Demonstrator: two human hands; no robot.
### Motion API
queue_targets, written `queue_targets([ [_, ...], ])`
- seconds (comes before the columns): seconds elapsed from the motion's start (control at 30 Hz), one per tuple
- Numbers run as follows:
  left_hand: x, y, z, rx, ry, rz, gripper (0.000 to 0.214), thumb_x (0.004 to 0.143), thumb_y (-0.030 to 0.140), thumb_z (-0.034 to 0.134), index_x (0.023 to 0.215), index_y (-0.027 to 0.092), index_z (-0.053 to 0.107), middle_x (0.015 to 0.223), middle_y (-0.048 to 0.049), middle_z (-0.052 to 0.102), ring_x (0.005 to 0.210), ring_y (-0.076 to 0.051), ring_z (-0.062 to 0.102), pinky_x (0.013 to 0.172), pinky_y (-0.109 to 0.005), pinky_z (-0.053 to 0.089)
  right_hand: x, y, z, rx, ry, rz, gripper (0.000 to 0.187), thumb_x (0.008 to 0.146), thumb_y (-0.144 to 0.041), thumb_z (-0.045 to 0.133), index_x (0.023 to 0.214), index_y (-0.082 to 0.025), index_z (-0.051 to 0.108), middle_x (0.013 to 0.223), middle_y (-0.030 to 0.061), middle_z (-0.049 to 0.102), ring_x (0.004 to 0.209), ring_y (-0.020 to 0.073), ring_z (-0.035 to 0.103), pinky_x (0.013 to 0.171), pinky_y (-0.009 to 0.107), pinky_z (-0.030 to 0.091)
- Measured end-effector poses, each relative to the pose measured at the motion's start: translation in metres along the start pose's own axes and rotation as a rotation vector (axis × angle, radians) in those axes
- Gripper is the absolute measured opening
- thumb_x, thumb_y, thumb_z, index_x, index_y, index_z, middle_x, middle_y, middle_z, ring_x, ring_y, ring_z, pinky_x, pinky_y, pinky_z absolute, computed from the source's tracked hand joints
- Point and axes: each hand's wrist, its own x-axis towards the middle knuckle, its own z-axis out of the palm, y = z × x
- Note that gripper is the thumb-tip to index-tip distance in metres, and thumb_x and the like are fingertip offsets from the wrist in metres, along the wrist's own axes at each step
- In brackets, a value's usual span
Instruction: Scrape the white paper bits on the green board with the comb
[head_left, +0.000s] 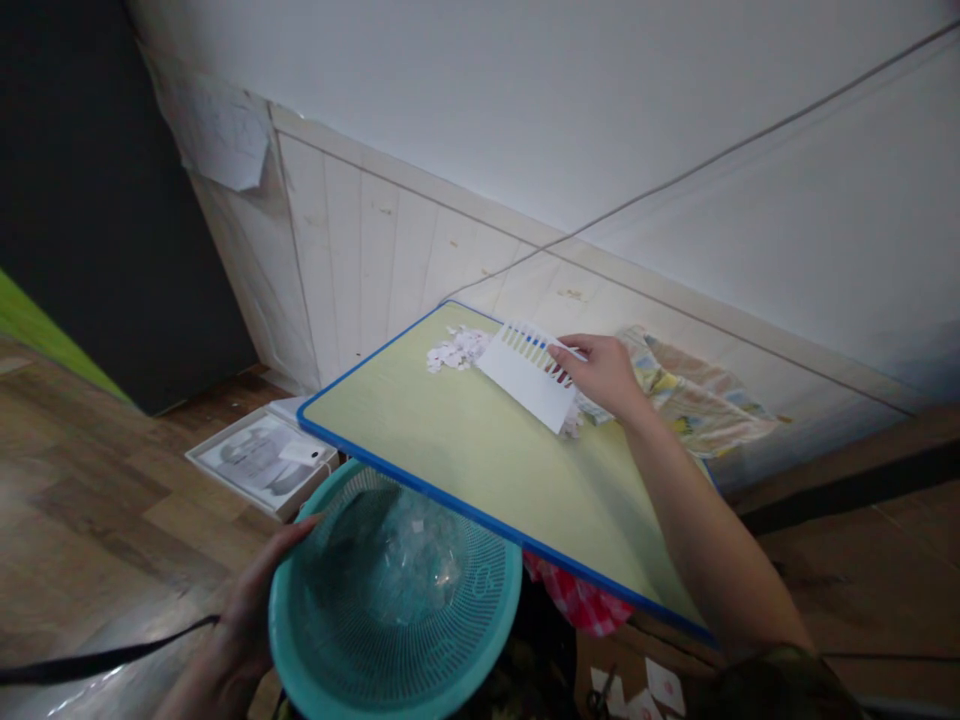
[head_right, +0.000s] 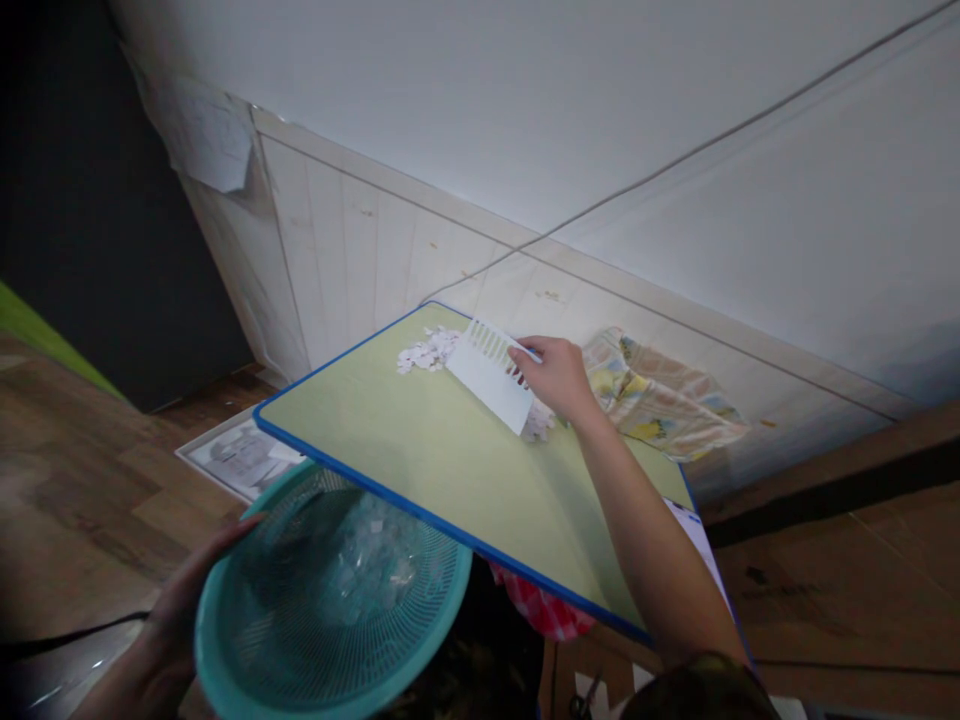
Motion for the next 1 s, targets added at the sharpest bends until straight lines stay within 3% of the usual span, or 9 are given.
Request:
queue_targets([
  [0.27,-0.001,0.001,0.003,0.057,0.034,0.043,0.023,0.088,0.010,0.059,0.075,0.012,0.077,0.057,-0.0106,0.079,0.047,-0.025,0.073,0.051,-0.035,0.064,0.023,-0.021,0.029,-0.095,-0.012,-0.040,0.028,0.091,-0.029,0.058,0.101,-0.017,0.081,0.087,0.0080,0.081,0.079,0.0239,0.075,0.070,0.030,0.048],
  [0.53,0.000,0.006,0.001,0.036,0.023,0.008,0.017,0.084,0.011,0.066,0.070,0.014,0.076,0.055,-0.0079,0.078,0.047,-0.024,0.072,0.049,-0.032,0.063,0.023,-0.045,0.034,-0.056,-0.048,-0.136,0.027,0.092,-0.030,0.058,0.099,-0.019,0.082,0.090,0.0061,0.081,0.080,0.0228,0.074,0.071,0.029,0.047],
  [0.67,0.001,0.008,-0.005,0.038,-0.010,0.046,0.012,0.083,0.010,0.067,0.079,0.014,0.077,0.062,-0.0098,0.081,0.050,-0.025,0.074,0.052,-0.034,0.064,0.027,-0.051,0.040,-0.090,-0.104,-0.195,0.028,0.094,-0.031,0.056,0.094,-0.020,0.081,0.084,0.0050,0.080,0.077,0.0214,0.073,0.071,0.028,0.046],
  [0.87,0.003,0.010,-0.009,0.037,-0.017,0.051,0.016,0.083,0.011,0.066,0.093,0.011,0.078,0.062,-0.0106,0.081,0.050,-0.027,0.075,0.056,-0.038,0.066,0.032,-0.057,0.027,-0.092,-0.164,-0.247,0.028,0.093,-0.033,0.055,0.090,-0.021,0.080,0.077,0.0014,0.078,0.069,0.0180,0.068,0.066,0.026,0.043],
  [1.0,-0.002,0.012,-0.005,0.028,0.007,0.062,0.014,0.084,0.010,0.064,0.080,0.011,0.078,0.060,-0.0120,0.080,0.047,-0.026,0.074,0.051,-0.035,0.065,0.037,-0.062,0.032,-0.093,-0.164,-0.262,0.030,0.095,-0.034,0.053,0.090,-0.022,0.080,0.079,0.0014,0.078,0.071,0.0190,0.068,0.065,0.026,0.042],
])
